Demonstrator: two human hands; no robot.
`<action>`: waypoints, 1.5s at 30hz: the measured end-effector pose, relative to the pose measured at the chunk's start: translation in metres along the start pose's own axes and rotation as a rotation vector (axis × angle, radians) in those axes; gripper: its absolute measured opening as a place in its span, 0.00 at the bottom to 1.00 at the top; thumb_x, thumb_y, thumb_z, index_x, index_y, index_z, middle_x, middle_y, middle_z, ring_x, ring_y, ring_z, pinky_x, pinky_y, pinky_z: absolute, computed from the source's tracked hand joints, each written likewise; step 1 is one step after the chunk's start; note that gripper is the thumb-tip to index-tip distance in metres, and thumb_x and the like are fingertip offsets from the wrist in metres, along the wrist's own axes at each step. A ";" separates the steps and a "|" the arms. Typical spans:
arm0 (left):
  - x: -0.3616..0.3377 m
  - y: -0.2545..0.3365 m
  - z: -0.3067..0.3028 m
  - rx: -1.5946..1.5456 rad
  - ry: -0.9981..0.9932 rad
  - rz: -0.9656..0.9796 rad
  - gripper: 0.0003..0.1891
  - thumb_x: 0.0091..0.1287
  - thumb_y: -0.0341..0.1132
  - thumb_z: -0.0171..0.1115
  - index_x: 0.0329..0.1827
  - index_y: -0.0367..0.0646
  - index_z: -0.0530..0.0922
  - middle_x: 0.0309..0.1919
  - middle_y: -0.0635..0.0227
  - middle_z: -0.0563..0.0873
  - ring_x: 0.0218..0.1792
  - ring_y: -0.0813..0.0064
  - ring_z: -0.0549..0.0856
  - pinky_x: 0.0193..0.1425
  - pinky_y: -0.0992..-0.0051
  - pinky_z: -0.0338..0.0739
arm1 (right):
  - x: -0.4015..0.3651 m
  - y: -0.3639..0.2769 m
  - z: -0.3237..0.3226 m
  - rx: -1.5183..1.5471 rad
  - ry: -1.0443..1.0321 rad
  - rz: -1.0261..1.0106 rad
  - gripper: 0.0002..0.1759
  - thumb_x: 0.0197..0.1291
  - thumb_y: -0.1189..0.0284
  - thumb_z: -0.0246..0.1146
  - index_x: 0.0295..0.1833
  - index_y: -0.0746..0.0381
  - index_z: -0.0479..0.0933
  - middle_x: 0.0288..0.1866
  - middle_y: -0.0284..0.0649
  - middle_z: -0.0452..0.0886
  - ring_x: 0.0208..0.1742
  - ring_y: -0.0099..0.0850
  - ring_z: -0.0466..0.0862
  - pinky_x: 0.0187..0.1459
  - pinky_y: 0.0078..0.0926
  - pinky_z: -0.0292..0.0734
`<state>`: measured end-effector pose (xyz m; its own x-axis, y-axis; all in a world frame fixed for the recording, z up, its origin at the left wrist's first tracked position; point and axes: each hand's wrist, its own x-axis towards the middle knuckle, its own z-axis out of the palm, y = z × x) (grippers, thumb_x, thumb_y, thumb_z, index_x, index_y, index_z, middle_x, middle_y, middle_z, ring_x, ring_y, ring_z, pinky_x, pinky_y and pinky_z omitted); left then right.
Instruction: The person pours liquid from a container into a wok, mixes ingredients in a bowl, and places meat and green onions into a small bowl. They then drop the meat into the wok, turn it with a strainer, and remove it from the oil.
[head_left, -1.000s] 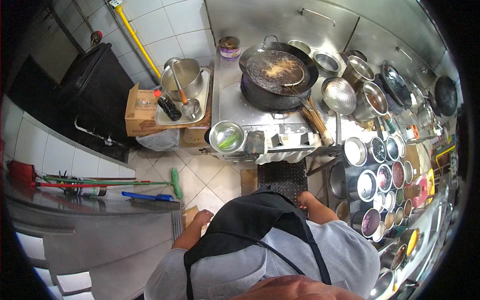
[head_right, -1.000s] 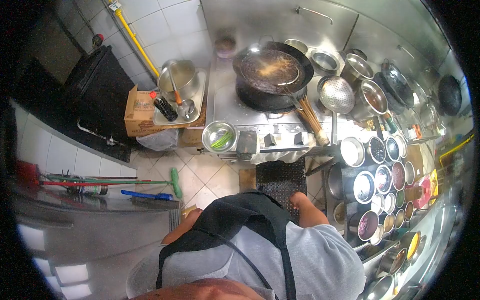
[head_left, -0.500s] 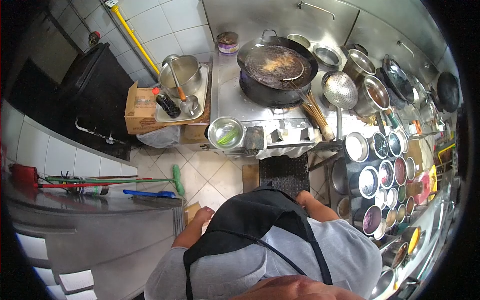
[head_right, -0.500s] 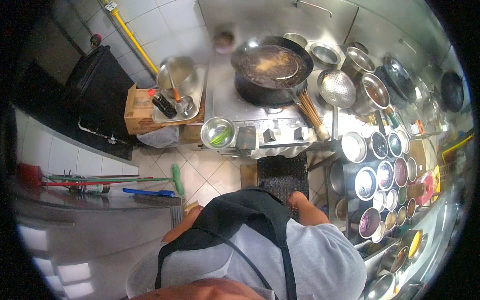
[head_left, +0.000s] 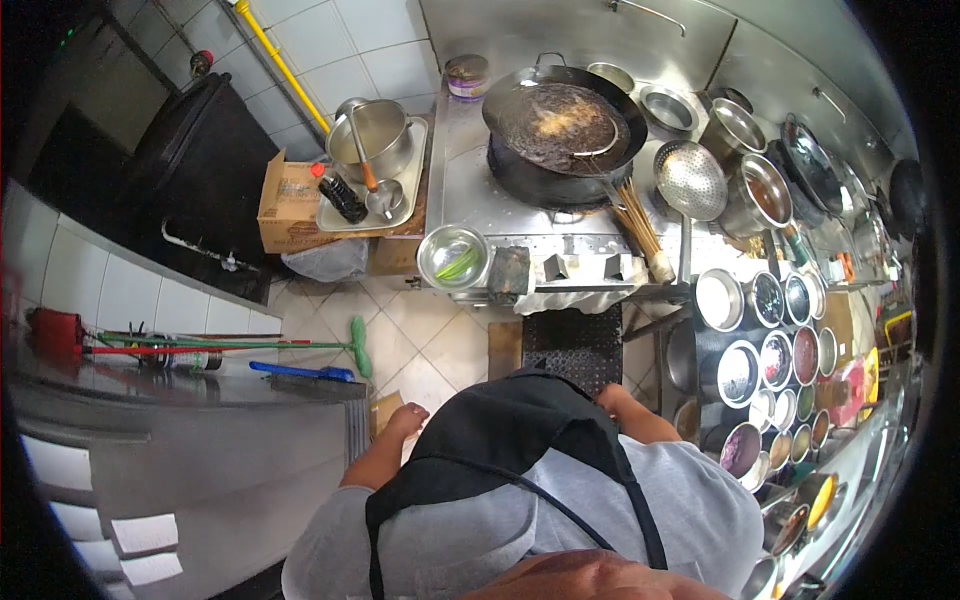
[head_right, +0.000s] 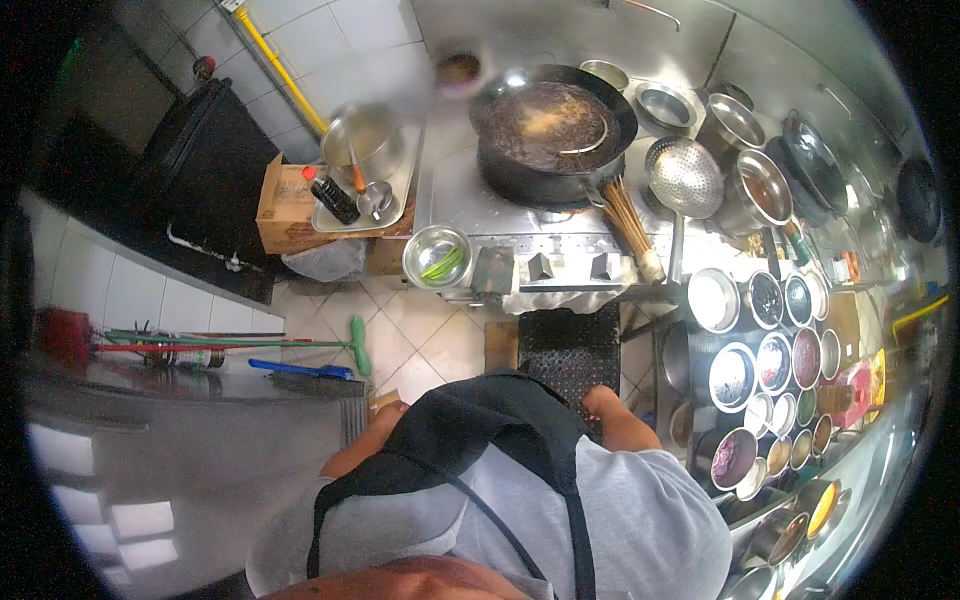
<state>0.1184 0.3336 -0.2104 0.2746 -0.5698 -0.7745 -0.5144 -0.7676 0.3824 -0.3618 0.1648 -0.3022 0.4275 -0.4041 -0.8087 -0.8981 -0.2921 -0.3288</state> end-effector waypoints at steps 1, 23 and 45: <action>0.005 -0.009 0.005 -0.010 0.005 -0.009 0.15 0.58 0.41 0.57 0.44 0.42 0.79 0.45 0.59 0.82 0.43 0.67 0.82 0.47 0.69 0.76 | 0.010 0.012 0.006 -0.011 -0.006 -0.008 0.14 0.57 0.69 0.51 0.32 0.62 0.82 0.26 0.42 0.83 0.25 0.31 0.84 0.29 0.31 0.79; 0.001 -0.024 0.044 0.193 0.030 0.159 0.16 0.61 0.44 0.53 0.42 0.43 0.82 0.42 0.57 0.83 0.47 0.59 0.81 0.54 0.68 0.73 | 0.007 0.050 -0.014 0.184 -0.016 0.293 0.15 0.58 0.64 0.54 0.33 0.65 0.80 0.29 0.40 0.84 0.28 0.28 0.85 0.33 0.28 0.80; 0.094 -0.065 0.027 0.931 0.041 0.538 0.11 0.63 0.34 0.47 0.37 0.46 0.79 0.41 0.57 0.81 0.46 0.57 0.80 0.48 0.61 0.76 | -0.101 -0.099 -0.349 1.771 0.490 -0.422 0.25 0.65 0.56 0.52 0.55 0.66 0.62 0.46 0.51 0.78 0.40 0.36 0.82 0.34 0.28 0.78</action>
<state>0.1555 0.3377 -0.3214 -0.1540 -0.7888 -0.5950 -0.9875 0.1020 0.1203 -0.2801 -0.0682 -0.0179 0.3197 -0.8259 -0.4645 0.3416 0.5577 -0.7565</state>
